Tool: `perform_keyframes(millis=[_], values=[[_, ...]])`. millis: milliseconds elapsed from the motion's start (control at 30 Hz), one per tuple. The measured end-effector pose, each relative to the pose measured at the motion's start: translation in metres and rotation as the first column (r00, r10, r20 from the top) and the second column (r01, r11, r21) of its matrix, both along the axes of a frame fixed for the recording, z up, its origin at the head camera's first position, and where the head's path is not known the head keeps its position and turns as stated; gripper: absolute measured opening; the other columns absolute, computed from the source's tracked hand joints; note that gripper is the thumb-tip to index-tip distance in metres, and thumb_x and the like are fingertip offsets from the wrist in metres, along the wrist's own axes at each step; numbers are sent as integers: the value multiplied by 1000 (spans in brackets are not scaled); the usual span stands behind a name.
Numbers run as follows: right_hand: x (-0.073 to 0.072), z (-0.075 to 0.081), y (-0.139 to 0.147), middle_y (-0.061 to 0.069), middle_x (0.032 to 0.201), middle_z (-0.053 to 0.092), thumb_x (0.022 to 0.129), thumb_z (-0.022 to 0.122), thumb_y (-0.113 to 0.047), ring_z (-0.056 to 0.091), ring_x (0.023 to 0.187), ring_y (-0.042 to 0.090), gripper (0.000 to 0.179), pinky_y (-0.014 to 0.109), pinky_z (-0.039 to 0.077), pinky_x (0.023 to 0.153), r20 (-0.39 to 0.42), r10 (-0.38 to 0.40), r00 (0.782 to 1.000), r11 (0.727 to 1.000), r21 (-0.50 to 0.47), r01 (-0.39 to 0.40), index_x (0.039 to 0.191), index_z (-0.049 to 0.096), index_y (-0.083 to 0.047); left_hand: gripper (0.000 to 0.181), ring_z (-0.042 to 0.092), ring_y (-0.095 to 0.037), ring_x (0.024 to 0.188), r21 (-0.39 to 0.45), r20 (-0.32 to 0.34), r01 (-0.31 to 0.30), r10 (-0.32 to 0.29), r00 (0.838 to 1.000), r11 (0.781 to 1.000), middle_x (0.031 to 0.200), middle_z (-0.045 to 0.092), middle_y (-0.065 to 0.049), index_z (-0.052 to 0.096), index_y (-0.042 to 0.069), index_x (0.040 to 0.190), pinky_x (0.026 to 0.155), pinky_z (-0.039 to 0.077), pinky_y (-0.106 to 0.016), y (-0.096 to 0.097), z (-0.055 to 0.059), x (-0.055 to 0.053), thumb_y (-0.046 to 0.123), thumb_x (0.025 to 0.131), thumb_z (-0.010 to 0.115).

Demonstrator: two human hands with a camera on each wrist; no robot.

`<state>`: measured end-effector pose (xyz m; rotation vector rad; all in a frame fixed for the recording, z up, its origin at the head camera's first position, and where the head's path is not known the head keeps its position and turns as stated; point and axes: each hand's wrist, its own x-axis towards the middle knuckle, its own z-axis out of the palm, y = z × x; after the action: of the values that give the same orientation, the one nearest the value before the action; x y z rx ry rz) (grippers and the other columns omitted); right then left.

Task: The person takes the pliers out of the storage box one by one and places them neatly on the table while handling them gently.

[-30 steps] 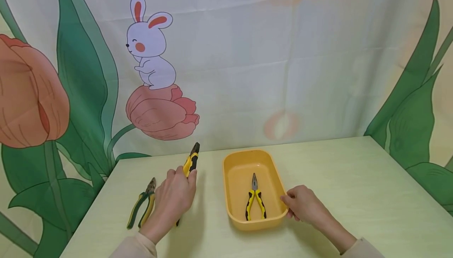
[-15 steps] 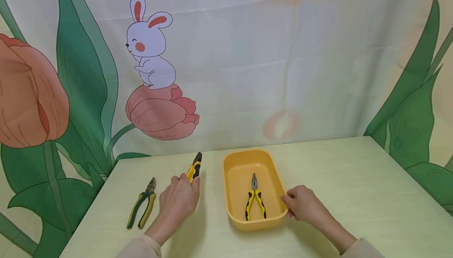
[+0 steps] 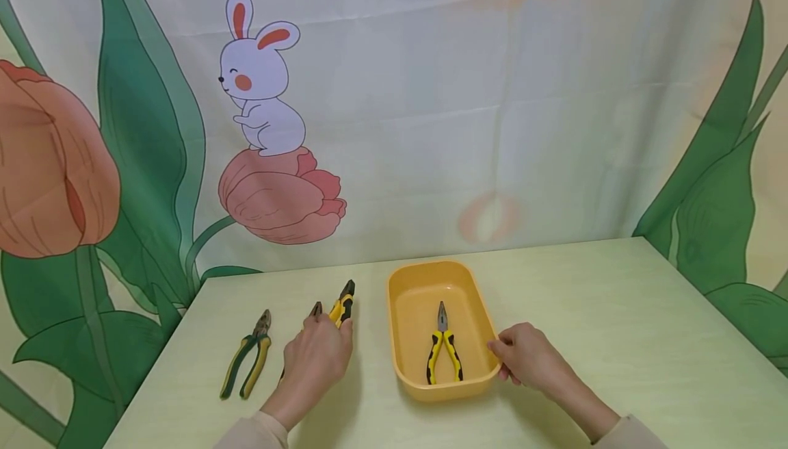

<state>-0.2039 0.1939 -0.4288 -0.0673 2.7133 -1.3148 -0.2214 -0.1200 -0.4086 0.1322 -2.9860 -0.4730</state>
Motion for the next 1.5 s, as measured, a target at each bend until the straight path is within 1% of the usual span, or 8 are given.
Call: perform_keyframes(millis=[133, 333, 567, 667, 900, 1100, 1333, 1500], values=[[0, 0, 0, 3, 56, 59, 102, 62, -10, 42, 42, 10, 30, 23, 30, 45, 12, -5, 1000, 1000, -3, 5, 74, 66, -3, 51, 61, -36, 72, -5, 0, -1, 1, 1000, 1000, 87, 54, -19, 60, -12, 98, 64, 51, -55, 1, -3, 0, 37, 106, 49], [1, 1, 0, 3, 55, 59, 102, 62, -10, 42, 42, 10, 30, 23, 29, 45, 10, -4, 1000, 1000, -1, 4, 73, 66, -3, 49, 56, -31, 65, -16, 30, -18, 18, 999, 1000, 83, 51, -17, 59, -8, 90, 60, 50, -51, 1, -7, -3, 37, 106, 49], [2, 0, 1, 3, 55, 58, 102, 62, -10, 42, 42, 10, 30, 23, 29, 44, 6, -5, 1000, 1000, -6, 5, 73, 66, -3, 50, 55, -31, 66, -35, 44, 4, -2, 999, 999, 86, 53, -20, 58, -8, 85, 59, 49, -51, 2, -12, -3, 37, 106, 49], [2, 0, 1, 3, 55, 58, 102, 62, -10, 42, 42, 10, 30, 23, 29, 44, 3, -4, 1000, 1000, -6, 4, 73, 66, -3, 50, 55, -31, 66, -38, 55, -3, 5, 998, 999, 87, 52, -20, 58, -7, 84, 60, 49, -52, 2, -13, -4, 37, 106, 48], [2, 2, 1, 4, 56, 59, 102, 61, -9, 42, 42, 10, 29, 23, 30, 44, 18, -2, 1000, 1000, -10, 2, 74, 66, -2, 49, 53, -30, 65, -43, 78, -15, 19, 997, 999, 84, 51, -18, 55, 0, 75, 58, 48, -50, -2, -16, -7, 37, 106, 46], [1, 1, 1, 4, 56, 59, 103, 62, -10, 43, 42, 11, 29, 23, 30, 44, 20, -6, 1000, 1000, 1, 5, 75, 67, -3, 50, 55, -30, 65, -54, 82, -13, 18, 997, 998, 83, 51, -18, 56, 1, 72, 59, 49, -51, -3, -17, -10, 37, 106, 46], [2, 1, 1, 3, 56, 59, 103, 61, -10, 43, 42, 11, 30, 24, 30, 44, 10, 5, 1000, 1000, 7, -5, 74, 65, -4, 51, 53, -29, 65, -53, 109, -17, 22, 994, 998, 81, 49, -16, 54, 4, 68, 57, 47, -47, -3, -16, -12, 36, 107, 46], [1, 1, 1, 3, 56, 59, 103, 61, -11, 43, 42, 10, 29, 23, 30, 44, 14, 0, 1000, 1000, 6, 0, 75, 66, -3, 51, 53, -29, 65, -51, 130, -13, 20, 991, 999, 85, 51, -18, 54, 4, 68, 58, 46, -46, -2, -16, -14, 36, 107, 45]])
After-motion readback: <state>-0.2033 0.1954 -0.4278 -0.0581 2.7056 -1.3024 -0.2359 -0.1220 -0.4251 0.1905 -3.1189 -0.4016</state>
